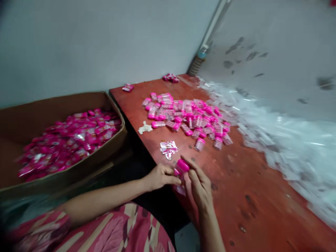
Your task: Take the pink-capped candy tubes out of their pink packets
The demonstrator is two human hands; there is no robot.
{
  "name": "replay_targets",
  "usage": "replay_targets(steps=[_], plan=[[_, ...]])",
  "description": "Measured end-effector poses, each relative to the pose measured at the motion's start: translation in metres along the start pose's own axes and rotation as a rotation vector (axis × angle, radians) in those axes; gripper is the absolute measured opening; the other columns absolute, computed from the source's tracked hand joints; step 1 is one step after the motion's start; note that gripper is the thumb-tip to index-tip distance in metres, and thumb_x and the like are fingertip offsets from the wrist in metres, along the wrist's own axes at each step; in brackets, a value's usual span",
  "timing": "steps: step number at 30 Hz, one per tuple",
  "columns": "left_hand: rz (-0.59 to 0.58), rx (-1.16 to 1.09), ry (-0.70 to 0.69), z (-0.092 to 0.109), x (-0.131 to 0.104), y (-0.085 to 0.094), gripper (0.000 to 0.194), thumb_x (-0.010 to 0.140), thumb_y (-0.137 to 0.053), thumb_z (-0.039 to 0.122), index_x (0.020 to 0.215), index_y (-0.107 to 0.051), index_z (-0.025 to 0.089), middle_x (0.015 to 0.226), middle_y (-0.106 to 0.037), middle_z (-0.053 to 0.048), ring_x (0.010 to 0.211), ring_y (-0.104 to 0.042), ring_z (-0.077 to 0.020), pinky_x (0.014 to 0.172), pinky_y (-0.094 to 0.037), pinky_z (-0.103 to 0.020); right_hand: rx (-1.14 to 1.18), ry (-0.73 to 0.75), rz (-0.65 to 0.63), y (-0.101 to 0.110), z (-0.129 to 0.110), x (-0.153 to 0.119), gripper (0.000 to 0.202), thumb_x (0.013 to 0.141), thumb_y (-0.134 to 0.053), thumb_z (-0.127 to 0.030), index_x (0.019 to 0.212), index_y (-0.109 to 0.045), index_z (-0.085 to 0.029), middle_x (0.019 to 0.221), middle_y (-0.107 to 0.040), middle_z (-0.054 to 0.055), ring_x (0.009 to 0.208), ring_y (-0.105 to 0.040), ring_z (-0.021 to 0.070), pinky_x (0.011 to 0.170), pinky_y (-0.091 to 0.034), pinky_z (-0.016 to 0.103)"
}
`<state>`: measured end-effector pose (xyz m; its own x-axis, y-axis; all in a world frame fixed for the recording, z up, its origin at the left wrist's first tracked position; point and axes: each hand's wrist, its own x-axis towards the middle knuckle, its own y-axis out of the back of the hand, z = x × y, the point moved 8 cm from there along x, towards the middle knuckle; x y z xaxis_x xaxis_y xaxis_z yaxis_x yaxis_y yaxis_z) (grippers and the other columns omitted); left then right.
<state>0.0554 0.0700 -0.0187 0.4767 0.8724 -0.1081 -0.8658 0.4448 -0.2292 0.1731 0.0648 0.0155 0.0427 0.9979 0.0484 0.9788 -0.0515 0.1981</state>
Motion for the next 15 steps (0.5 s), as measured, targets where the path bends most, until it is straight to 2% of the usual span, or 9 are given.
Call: replay_targets(steps=[4, 6, 8, 10, 12, 15], plan=[[-0.14, -0.18, 0.133, -0.023, -0.023, -0.032, 0.032, 0.051, -0.072, 0.041, 0.058, -0.064, 0.011, 0.058, -0.054, 0.001, 0.055, -0.045, -0.0086, 0.054, -0.036, -0.022, -0.385, 0.019, -0.036, 0.027, 0.001, -0.043, 0.038, 0.075, -0.056, -0.036, 0.111, -0.057, -0.024, 0.112, -0.06, 0.005, 0.102, -0.055, 0.0254, 0.085, -0.045, 0.03], [-0.164, -0.191, 0.185, -0.032, -0.032, -0.039, 0.033, 0.048, -0.073, 0.041, 0.055, -0.063, 0.011, 0.058, -0.054, 0.002, 0.056, -0.044, -0.0085, 0.054, -0.036, -0.022, -0.49, -0.003, -0.076, 0.034, -0.001, -0.062, 0.043, 0.075, -0.055, -0.037, 0.115, -0.054, -0.024, 0.114, -0.059, 0.005, 0.104, -0.054, 0.0263, 0.082, -0.047, 0.029], [-0.171, -0.187, 0.228, -0.038, -0.039, -0.041, 0.034, 0.046, -0.074, 0.043, 0.057, -0.064, 0.012, 0.059, -0.055, 0.001, 0.057, -0.045, -0.0091, 0.055, -0.036, -0.022, -0.534, -0.03, -0.145, 0.032, -0.005, -0.076, 0.049, 0.073, -0.057, -0.038, 0.12, -0.05, -0.025, 0.118, -0.057, 0.005, 0.107, -0.052, 0.0274, 0.08, -0.049, 0.029], [-0.18, -0.179, 0.245, -0.039, -0.045, -0.04, 0.037, 0.047, -0.073, 0.045, 0.062, -0.066, 0.012, 0.061, -0.056, 0.001, 0.058, -0.048, -0.0101, 0.057, -0.038, -0.022, -0.502, -0.07, -0.206, 0.024, -0.006, -0.084, 0.055, 0.071, -0.059, -0.037, 0.123, -0.046, -0.026, 0.122, -0.053, 0.005, 0.11, -0.049, 0.0283, 0.079, -0.05, 0.029], [-0.202, -0.145, 0.209, -0.034, -0.05, -0.037, 0.038, 0.049, -0.072, 0.046, 0.064, -0.068, 0.012, 0.062, -0.058, 0.0, 0.06, -0.05, -0.011, 0.059, -0.039, -0.022, -0.385, -0.106, -0.197, 0.018, -0.003, -0.084, 0.054, 0.072, -0.058, -0.037, 0.124, -0.045, -0.025, 0.124, -0.051, 0.007, 0.111, -0.048, 0.0285, 0.08, -0.05, 0.03], [-0.235, -0.055, 0.086, -0.022, -0.055, -0.03, 0.032, 0.054, -0.07, 0.044, 0.061, -0.068, 0.013, 0.065, -0.059, -0.001, 0.063, -0.051, -0.0112, 0.06, -0.039, -0.021, -0.199, -0.111, -0.016, 0.023, 0.01, -0.071, 0.047, 0.079, -0.049, -0.039, 0.123, -0.045, -0.022, 0.119, -0.054, 0.012, 0.105, -0.054, 0.0279, 0.081, -0.049, 0.035]])
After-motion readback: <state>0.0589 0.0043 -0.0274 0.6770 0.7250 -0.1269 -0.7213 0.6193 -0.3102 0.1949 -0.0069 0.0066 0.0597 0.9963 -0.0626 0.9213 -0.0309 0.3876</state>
